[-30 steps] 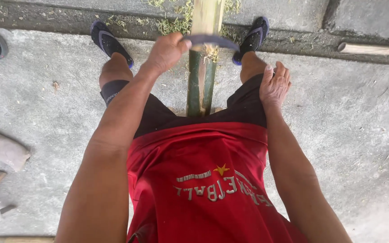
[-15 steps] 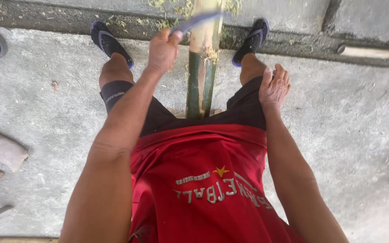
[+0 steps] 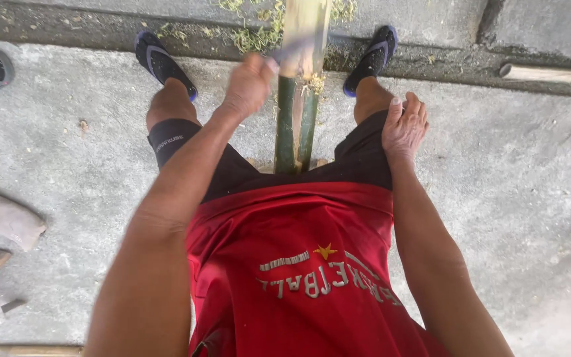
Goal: The recorder is shaving a large bamboo stalk with a curved knife.
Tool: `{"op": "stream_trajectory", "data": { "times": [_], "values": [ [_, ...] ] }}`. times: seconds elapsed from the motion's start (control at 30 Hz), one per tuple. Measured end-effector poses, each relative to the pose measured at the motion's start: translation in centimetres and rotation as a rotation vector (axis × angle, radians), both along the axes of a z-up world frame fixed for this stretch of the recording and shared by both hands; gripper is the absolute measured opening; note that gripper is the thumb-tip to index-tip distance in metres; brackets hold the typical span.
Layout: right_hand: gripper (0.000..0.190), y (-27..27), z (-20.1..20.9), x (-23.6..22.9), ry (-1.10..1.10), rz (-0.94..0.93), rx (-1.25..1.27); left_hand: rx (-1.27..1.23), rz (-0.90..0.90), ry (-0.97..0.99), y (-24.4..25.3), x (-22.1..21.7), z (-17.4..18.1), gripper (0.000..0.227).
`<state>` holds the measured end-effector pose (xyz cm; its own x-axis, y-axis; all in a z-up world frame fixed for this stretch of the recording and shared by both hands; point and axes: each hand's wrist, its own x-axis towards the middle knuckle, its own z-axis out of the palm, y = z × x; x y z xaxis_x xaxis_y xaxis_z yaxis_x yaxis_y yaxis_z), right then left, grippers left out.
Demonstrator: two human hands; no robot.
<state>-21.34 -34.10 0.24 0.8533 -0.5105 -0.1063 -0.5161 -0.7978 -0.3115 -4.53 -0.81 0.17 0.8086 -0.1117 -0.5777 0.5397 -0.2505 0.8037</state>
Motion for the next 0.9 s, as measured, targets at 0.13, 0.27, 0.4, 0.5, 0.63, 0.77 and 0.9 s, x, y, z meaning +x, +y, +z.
{"op": "stream_trajectory", "data": {
  "times": [0.13,0.27,0.4,0.5,0.63,0.77,0.9],
  "values": [
    [0.061,0.1,0.5,-0.5,0.007,-0.008,0.019,0.073,-0.534,-0.108,0.3,-0.7,-1.7,0.03],
    [0.062,-0.3,0.3,-0.6,-0.012,-0.006,0.001,0.023,-0.323,-0.065,-0.1,0.0,0.0,0.03],
    [0.063,-0.3,-0.2,-0.3,-0.018,-0.015,0.016,0.008,-0.113,-0.046,-0.2,1.5,1.9,0.027],
    [0.063,-0.2,1.3,-0.1,0.018,-0.036,0.032,0.034,-0.57,0.056,0.2,0.8,2.0,0.025],
    [0.063,-0.4,0.7,-0.3,0.02,-0.038,0.04,0.223,-0.549,-0.181,0.8,3.4,0.5,0.037],
    [0.063,-0.4,0.8,-0.4,0.02,-0.043,0.034,0.187,-0.767,-0.16,0.5,5.2,3.0,0.026],
    [0.063,0.1,0.9,-0.3,0.038,-0.046,0.038,0.214,-0.524,-0.221,0.9,5.2,0.2,0.034]
  ]
}}
